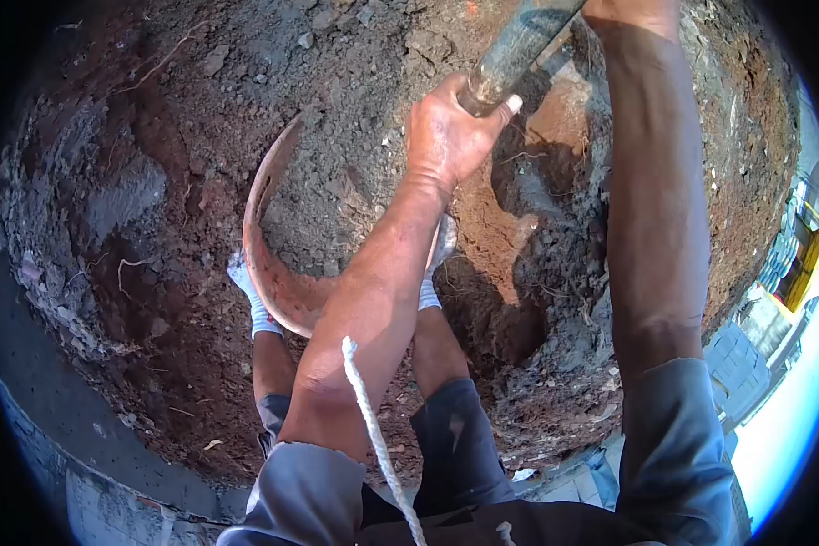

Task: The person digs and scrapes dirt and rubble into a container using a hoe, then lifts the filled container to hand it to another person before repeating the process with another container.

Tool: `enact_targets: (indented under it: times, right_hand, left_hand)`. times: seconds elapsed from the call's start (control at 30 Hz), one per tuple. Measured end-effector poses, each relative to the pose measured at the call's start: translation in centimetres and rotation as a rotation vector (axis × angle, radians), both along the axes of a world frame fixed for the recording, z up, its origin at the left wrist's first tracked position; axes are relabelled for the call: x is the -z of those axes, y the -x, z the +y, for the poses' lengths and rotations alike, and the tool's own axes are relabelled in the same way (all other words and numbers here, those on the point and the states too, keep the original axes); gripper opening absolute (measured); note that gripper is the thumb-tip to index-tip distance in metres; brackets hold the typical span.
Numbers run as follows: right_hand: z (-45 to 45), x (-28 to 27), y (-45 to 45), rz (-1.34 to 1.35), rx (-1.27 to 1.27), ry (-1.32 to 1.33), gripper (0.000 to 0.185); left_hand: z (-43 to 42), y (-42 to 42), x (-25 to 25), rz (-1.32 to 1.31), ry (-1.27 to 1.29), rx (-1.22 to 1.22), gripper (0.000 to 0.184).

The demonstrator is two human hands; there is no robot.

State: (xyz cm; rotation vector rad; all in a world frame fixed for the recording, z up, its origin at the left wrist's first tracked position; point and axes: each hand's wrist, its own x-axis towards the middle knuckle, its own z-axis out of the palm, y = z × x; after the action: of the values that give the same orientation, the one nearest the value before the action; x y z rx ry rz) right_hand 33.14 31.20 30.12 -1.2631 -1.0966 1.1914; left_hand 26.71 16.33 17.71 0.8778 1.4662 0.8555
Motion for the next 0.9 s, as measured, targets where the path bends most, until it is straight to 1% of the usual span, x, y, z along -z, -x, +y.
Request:
enact_targets:
  times: [0.07,0.1,0.13,0.17,0.2,0.23,0.27,0.3,0.33,0.37,0.4,0.5,0.53,0.57,0.6,0.63,0.67,0.7,0.73,0.77,0.8,0.83,0.87,0.9]
  right_hand:
    - [-4.4,6.2,-2.2,-0.045,0.038,0.240,0.014]
    - [-8.2,10.2,-3.1,-0.101,0.046,0.424,0.012]
    - [-11.9,14.2,-3.9,-0.152,0.041,0.609,0.015]
    - [-19.1,19.7,-4.6,-0.007,0.133,0.879,0.023]
    - [-25.1,22.7,-5.6,0.094,0.324,1.023,0.012]
    - [-29.0,23.4,-6.7,0.329,0.395,0.981,0.010]
    - [-27.6,22.9,-6.4,0.332,0.387,1.053,0.010]
    - [-30.2,20.9,-4.7,0.355,0.445,1.186,0.010]
    - [-30.4,20.1,-3.7,0.285,0.459,1.196,0.009]
    - [-28.2,20.5,-2.0,0.235,0.426,1.175,0.010]
    - [-27.5,20.5,-1.0,0.262,0.379,1.141,0.011]
    - [-29.3,19.0,2.2,0.280,0.416,1.102,0.012]
    - [-31.5,16.9,3.6,0.302,0.424,1.109,0.011]
    - [-34.5,14.0,5.3,0.320,0.420,1.123,0.011]
    - [-38.6,13.0,7.1,0.435,0.468,1.143,0.014]
    - [-41.8,11.1,8.5,0.444,0.529,1.197,0.023]
    - [-45.2,9.8,9.4,0.445,0.488,1.249,0.029]
    - [-46.2,8.1,10.1,0.400,0.408,1.296,0.031]
    - [-46.7,7.1,10.6,0.323,0.420,1.280,0.023]
    - [-44.5,6.0,10.2,0.271,0.355,1.210,0.022]
    - [-42.0,5.1,9.3,0.225,0.299,1.148,0.021]
    - [-38.1,4.1,8.3,0.182,0.238,1.072,0.019]
    - [-32.3,2.0,7.4,0.215,0.251,0.877,0.017]
    - [-27.4,1.2,5.0,0.161,0.196,0.760,0.018]
  left_hand:
    - [-4.2,-1.1,2.6,-0.056,0.230,0.120,0.032]
    - [-7.5,-1.2,3.8,-0.073,0.340,0.178,0.030]
    - [-15.4,-2.1,7.2,-0.087,0.442,0.172,0.027]
    - [-23.4,-2.4,7.2,-0.063,0.674,0.142,0.032]
    - [-31.3,-2.1,8.4,0.202,0.502,0.182,0.037]
    - [-29.7,0.5,4.7,0.317,0.749,0.417,0.041]
    - [-28.6,0.8,4.8,0.306,0.851,0.471,0.042]
    - [-30.5,2.7,2.0,0.303,1.014,0.593,0.043]
    - [-30.7,3.3,1.5,0.235,1.051,0.623,0.048]
    - [-29.7,4.4,2.7,0.192,1.059,0.609,0.053]
    - [-29.4,6.1,2.6,0.147,1.095,0.606,0.057]
    - [-27.2,8.9,-2.4,0.394,0.957,0.578,0.055]
    - [-31.4,9.8,-2.4,0.426,0.952,0.510,0.053]
    - [-33.9,10.3,-4.6,0.554,0.998,0.440,0.045]
    - [-39.2,11.5,-4.7,0.537,1.102,0.367,0.043]
    - [-44.1,12.7,-6.1,0.498,1.080,0.325,0.042]
    - [-47.2,13.6,-7.3,0.461,1.060,0.289,0.041]
    - [-47.2,13.8,-7.9,0.473,1.083,0.288,0.040]
    - [-47.2,13.5,-8.1,0.484,1.108,0.281,0.039]
    - [-47.1,13.2,-8.6,0.497,1.141,0.278,0.039]
    - [-48.1,12.1,-5.9,0.469,0.993,0.172,0.038]
    - [-42.1,10.9,-5.2,0.436,0.758,0.152,0.037]
    - [-35.9,9.7,-4.6,0.396,0.527,0.149,0.036]
    - [-29.1,8.2,-4.8,0.430,0.429,0.121,0.041]
